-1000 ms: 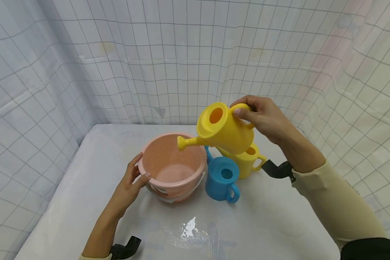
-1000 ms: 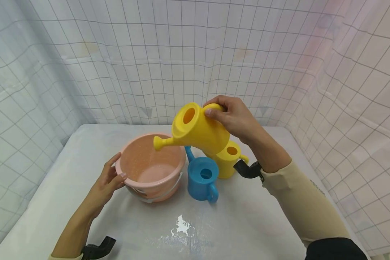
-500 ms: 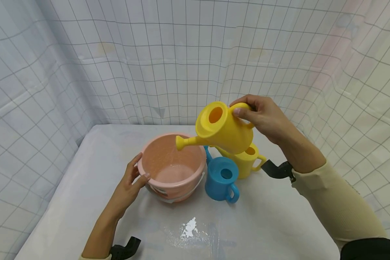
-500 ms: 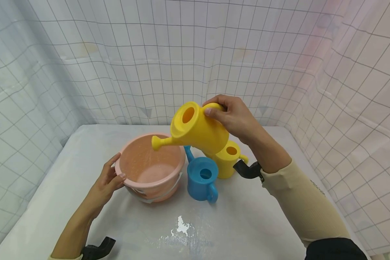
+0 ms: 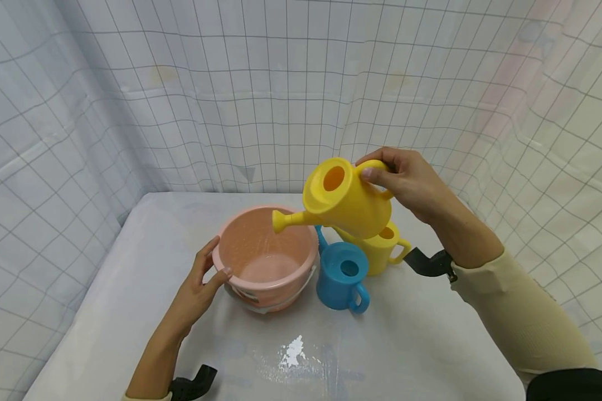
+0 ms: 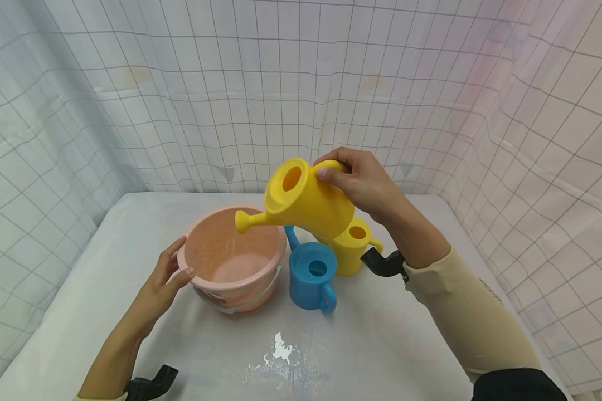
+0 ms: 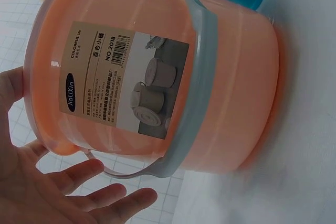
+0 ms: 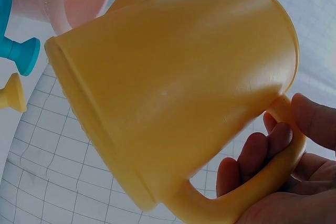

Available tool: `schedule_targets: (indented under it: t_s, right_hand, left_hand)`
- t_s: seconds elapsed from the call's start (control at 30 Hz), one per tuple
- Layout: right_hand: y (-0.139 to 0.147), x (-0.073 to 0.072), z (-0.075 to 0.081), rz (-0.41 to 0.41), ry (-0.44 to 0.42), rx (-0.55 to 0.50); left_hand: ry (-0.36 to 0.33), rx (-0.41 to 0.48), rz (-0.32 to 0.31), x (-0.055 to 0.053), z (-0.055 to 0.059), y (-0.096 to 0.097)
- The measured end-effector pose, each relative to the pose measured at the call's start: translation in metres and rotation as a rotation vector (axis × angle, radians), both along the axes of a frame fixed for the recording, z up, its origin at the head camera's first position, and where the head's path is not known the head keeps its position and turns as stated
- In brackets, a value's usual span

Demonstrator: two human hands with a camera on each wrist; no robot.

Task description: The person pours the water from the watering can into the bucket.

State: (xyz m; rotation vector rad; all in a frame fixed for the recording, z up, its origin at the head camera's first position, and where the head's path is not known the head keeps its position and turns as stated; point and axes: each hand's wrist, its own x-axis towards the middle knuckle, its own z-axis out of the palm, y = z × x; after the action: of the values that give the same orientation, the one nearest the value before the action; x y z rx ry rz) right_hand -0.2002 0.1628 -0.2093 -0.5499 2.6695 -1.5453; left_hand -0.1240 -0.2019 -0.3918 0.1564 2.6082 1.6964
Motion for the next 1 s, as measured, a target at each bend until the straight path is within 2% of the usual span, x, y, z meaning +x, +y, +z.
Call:
schedule_targets:
  t_s: [0.8, 1.0]
  right_hand:
    - [0.0008, 0.003, 0.0048, 0.001, 0.002, 0.012]
    - [0.0004, 0.0026, 0.0058, 0.003, 0.006, 0.021]
  left_hand:
    - [-0.022, 0.041, -0.012, -0.0006, -0.0003, 0.0]
    - [-0.005, 0.048, -0.024, -0.0013, -0.0011, -0.0005]
